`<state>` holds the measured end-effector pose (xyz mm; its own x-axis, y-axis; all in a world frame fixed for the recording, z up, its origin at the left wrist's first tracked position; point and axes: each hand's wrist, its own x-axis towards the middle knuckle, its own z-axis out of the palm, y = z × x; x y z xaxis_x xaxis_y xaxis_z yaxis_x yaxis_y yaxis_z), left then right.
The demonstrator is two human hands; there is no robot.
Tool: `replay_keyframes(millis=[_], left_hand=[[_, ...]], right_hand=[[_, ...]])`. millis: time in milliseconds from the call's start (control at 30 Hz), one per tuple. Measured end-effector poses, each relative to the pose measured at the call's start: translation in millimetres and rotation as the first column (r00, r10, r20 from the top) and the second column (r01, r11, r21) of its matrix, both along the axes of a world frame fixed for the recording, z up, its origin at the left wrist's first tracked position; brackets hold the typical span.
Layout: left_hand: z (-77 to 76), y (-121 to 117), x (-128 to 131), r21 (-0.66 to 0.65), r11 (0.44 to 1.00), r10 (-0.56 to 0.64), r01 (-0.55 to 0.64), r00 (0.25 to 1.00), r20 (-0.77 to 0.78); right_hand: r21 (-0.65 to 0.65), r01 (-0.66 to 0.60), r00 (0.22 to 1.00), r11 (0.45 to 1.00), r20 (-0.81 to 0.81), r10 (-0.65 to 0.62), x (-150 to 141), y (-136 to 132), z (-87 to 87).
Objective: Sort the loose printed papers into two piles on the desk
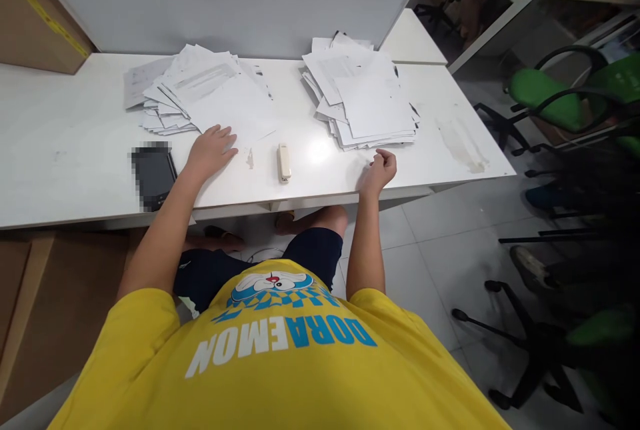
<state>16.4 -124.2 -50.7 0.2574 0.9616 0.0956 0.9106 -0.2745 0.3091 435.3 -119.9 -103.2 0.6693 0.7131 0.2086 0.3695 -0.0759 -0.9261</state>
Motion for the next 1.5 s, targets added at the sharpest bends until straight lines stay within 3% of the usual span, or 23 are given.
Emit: replay_keyframes(millis=[100, 300, 600, 700, 933, 1100, 1200, 1333, 1500], left_hand=[[1.1, 2, -10, 0.015, 1.0, -0.01, 0.01, 1.0, 0.003], [18.2, 3, -39, -0.042, 0.991, -0.128, 0.125, 0.989, -0.079], [20.8, 4, -48, -0.058, 0.943, -0.326, 0.326, 0.88, -0.344], [16.8, 5, -42, -0.111, 0.933, -0.359, 0.342, 0.879, -0.313], [5.7, 1, -35, -0.183, 0.947, -0.291, 0.264, 0.947, -0.136], [8.4, 6, -38, -0.115, 0.941, -0.325, 0.318, 0.945, -0.046], [11.2, 18, -40, -0.081, 0.97, -0.235, 0.228, 0.969, -0.082], [20.7, 34, -41, -0.238, 0.968, -0.126, 0.081, 0.975, -0.18], [35.4, 27, -25, -0.285, 0.953, 0.02, -0.104, 0.958, -0.285]], right_hand=[[-0.023, -0.025, 1.0, 0.999, -0.01, 0.025, 2, 2, -0.4], [-0.023, -0.02, 1.0, 1.0, -0.004, 0.02, 1, 0, 0.8], [0.144, 0.017, 0.987, 0.989, -0.162, 0.007, -2, 1, 0.9], [0.163, 0.015, 0.985, 0.986, -0.171, 0.014, -3, -1, 0.4], [0.139, -0.001, 0.99, 0.99, -0.138, 0.02, -1, 6, -5.1], [0.118, -0.013, 0.992, 0.993, -0.124, 0.028, -6, 11, 3.3], [0.131, -0.057, 0.993, 0.99, -0.095, 0.07, -7, 19, 7.9], [0.164, -0.07, 0.995, 0.984, -0.063, 0.082, -4, 29, 10.8], [0.152, -0.09, 0.991, 0.984, -0.081, 0.103, -5, 21, 14.8]])
